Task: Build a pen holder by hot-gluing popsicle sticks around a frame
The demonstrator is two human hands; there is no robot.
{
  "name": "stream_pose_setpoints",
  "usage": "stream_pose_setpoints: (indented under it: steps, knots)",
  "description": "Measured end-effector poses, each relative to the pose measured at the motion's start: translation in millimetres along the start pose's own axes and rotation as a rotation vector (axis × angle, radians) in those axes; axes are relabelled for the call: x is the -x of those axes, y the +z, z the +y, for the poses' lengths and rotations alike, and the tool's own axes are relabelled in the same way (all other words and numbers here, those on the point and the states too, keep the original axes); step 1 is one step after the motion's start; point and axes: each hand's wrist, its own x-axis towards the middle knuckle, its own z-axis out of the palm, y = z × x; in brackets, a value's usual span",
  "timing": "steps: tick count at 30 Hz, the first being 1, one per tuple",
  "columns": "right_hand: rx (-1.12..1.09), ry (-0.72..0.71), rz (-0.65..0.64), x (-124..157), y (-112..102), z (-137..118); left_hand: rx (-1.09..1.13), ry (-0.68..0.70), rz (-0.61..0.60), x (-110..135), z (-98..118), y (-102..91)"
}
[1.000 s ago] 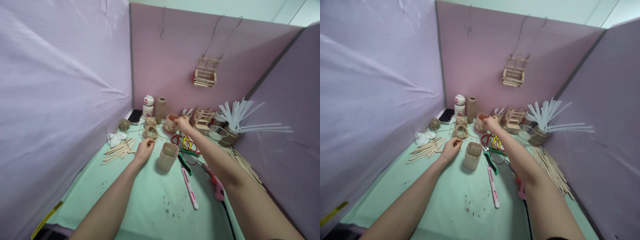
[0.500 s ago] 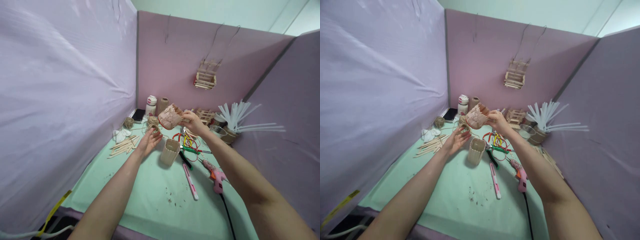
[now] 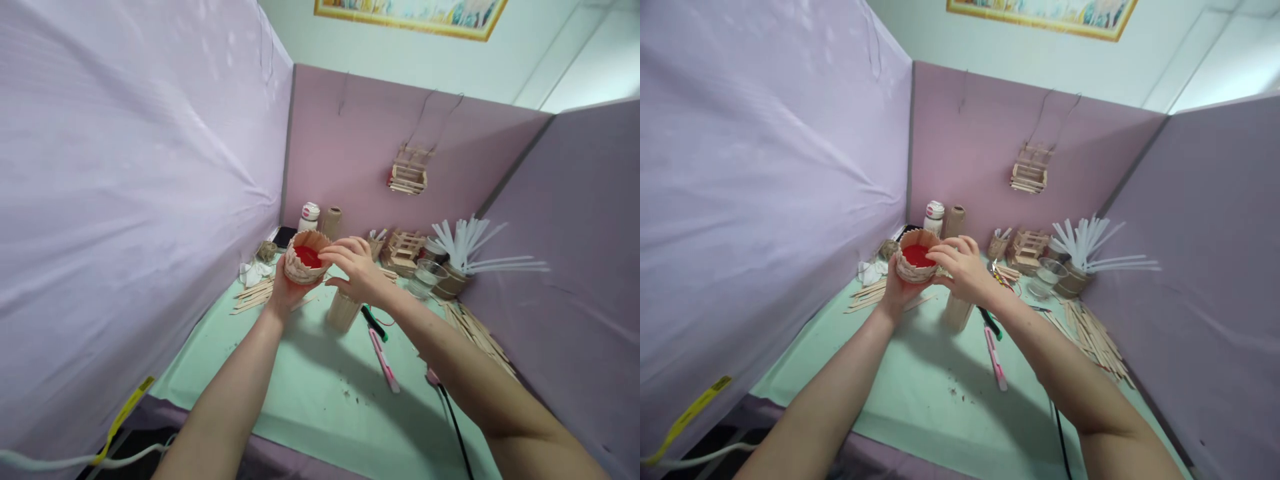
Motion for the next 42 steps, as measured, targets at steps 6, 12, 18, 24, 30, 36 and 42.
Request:
stream_pose_setpoints:
  steps: [6, 12, 18, 24, 30, 36, 42]
  knots:
    - [0.043, -0.071, -0.008, -4, 5, -21, -0.16, 0.077, 0.019, 4, 3, 1.2]
    - [0.012, -0.04, 0.022, -3, 7, -14, -0.201, 0.023, -0.072, 9, 3, 10.5]
    - [-0.035, -0.06, 0.003, 1, 10, -9, -0.175, -0.024, -0.06, 9, 3, 11.3]
    - [-0.131, 0.063, 0.024, 1, 13, -8, -0.198, 0.064, 0.038, 4, 1, 16.5]
    - [-0.247, 0.366, 0.054, -12, 24, -7, -0.236, 0.121, 0.086, -1, -1, 22.1]
    - [-0.452, 0.452, -0.013, -17, 26, 17, -0.202, 0.092, 0.047, -3, -7, 22.4]
    - [-0.54, 0.435, -0.05, -10, 23, 31, -0.203, 0.032, -0.012, -3, -13, 25.4]
